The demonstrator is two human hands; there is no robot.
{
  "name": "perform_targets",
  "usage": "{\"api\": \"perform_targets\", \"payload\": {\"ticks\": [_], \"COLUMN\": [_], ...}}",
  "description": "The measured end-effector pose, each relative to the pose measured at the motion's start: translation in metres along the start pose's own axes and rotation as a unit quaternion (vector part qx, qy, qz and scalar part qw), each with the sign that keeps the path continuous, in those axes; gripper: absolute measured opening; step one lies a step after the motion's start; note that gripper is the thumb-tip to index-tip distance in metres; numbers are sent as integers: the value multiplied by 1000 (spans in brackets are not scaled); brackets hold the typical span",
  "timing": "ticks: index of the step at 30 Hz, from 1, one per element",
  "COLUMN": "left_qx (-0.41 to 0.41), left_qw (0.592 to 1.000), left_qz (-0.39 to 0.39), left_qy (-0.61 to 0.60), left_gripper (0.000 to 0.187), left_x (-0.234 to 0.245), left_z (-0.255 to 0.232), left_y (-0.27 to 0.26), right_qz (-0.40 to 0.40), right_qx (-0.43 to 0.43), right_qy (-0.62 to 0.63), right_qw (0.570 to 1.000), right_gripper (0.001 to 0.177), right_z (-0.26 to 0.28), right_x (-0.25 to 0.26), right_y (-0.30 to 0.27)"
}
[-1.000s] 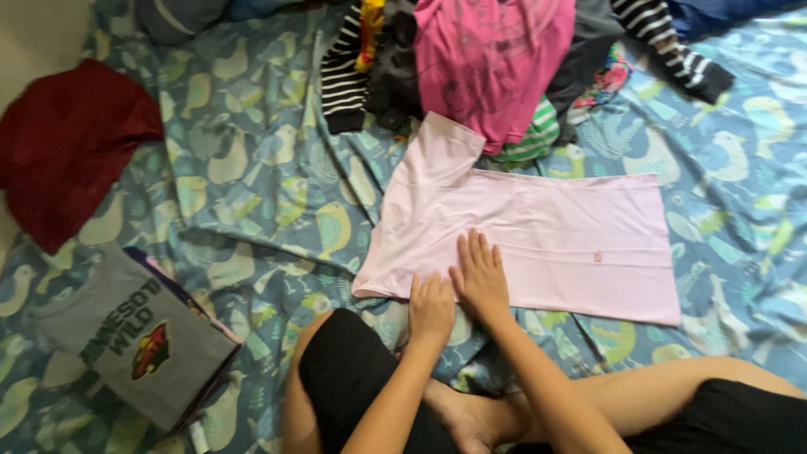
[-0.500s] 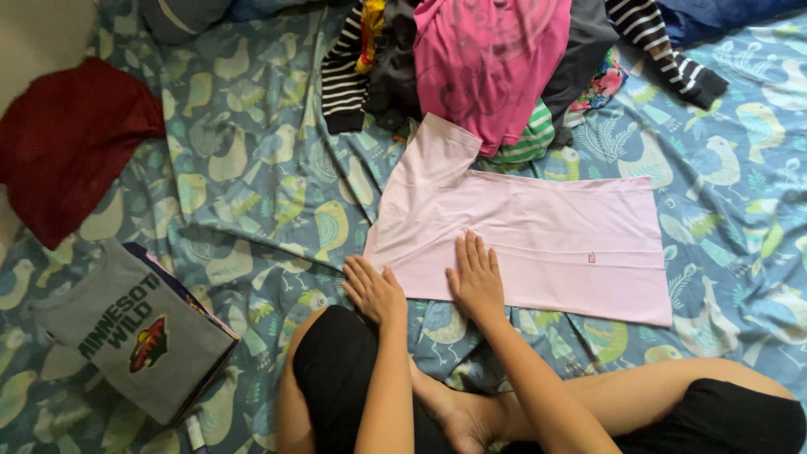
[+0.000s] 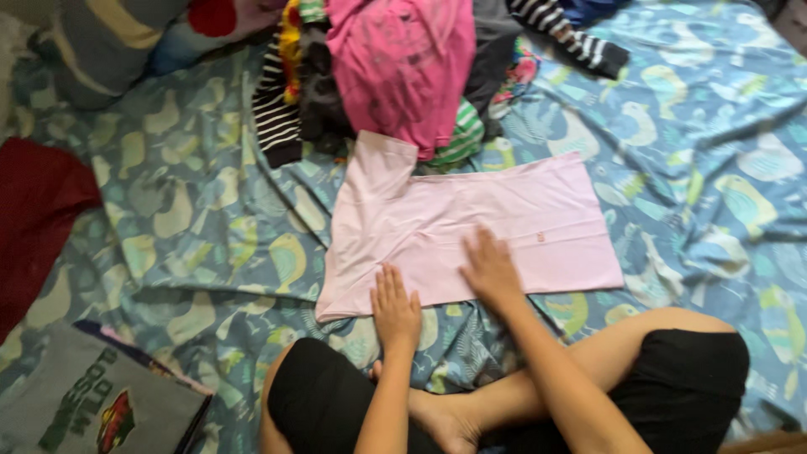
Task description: The person picks up a pink shirt from a pile and folds it by hand on a bed.
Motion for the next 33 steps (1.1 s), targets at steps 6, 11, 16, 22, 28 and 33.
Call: {"api": "perform_targets", "payload": {"ticks": [6,11,16,22,28,33], "left_qx": [-8,-4,18,21,11,-32], "left_qw": [1000,1000,999,999,999,999], "left_qz": [-8,-15,-11,-13,-15,-11], "left_qy": [13,13,32,33,27,-4], "left_gripper": [71,70,69,69,70,79], "left_x": [-1,0,1,-2,-4,-1], "left_z": [0,-2,-7,-8,-8,-16], "left_y": [-4,-6,-4,-5,-8,-11], "right_qz": [-53,-176,-117,-79,-60,-66], "right_qx": [-211,-372,-359,-147,-122,-106], "right_qy": [-69,-90,-114,-41,-12,-20], "right_qw": [974,907,919,985,991,992], "right_gripper": [71,73,67,68,67,67], "right_z": [-133,-175,-120,9,10,-2], "right_x": [30,36,14,16,38,31], "right_y": [-14,-46,-34,-29,-12,-1]}}
Point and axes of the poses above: each hand's wrist, its own y-axis towards the middle knuckle, its own x-axis out of the back of the hand, z = x × y, the point moved 3 cm from there along y, towards the middle knuckle, and after that the axes turned 3 degrees about -z, right-handed, at the moved point
